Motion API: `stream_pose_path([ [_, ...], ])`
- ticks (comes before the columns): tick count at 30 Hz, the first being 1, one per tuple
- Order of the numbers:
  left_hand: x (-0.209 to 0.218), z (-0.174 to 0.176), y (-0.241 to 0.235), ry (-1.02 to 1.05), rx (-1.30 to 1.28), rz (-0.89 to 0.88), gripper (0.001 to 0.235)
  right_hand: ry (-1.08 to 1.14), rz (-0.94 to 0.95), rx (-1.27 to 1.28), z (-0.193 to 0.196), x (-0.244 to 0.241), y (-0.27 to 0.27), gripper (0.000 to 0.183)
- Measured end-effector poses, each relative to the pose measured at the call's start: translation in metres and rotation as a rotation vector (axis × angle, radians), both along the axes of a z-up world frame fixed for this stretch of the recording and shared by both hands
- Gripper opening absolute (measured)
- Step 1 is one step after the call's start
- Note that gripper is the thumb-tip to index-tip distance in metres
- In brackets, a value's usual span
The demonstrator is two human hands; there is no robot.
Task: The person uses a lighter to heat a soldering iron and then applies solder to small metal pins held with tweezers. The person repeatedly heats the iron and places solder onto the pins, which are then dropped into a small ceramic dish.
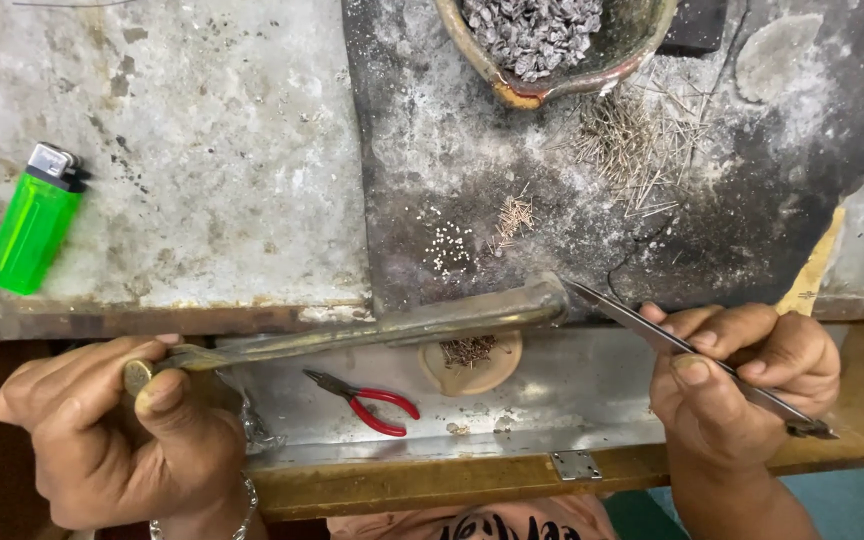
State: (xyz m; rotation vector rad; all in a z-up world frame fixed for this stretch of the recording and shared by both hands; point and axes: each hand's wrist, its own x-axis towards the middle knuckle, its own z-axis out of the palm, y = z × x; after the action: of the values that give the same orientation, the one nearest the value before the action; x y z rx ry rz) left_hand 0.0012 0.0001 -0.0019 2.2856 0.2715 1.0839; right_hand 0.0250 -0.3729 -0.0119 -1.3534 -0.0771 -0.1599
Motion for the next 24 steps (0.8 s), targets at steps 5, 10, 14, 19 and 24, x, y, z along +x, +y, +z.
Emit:
stream_pose_path([
  [5,-0.003,0.007,-0.003,0.073,0.010,-0.010,0.034,-0.005,-0.016,0.001,-0.003,0.000,-0.001,0.029],
  [10,-0.002,0.007,-0.003,0.039,0.005,-0.001,0.032,0.016,-0.019,0.004,-0.001,0.000,0.000,0.030],
  [14,-0.003,0.009,-0.003,0.092,0.004,-0.008,0.033,0.005,-0.022,0.005,0.000,0.000,-0.001,0.029],
  [19,-0.001,0.001,0.001,0.031,-0.005,0.019,0.035,0.033,-0.042,0.012,0.005,0.005,-0.007,0.029],
  [24,0.003,-0.002,0.004,-0.075,-0.037,0.039,0.036,0.034,-0.138,-0.127,0.014,0.004,0.002,0.033],
])
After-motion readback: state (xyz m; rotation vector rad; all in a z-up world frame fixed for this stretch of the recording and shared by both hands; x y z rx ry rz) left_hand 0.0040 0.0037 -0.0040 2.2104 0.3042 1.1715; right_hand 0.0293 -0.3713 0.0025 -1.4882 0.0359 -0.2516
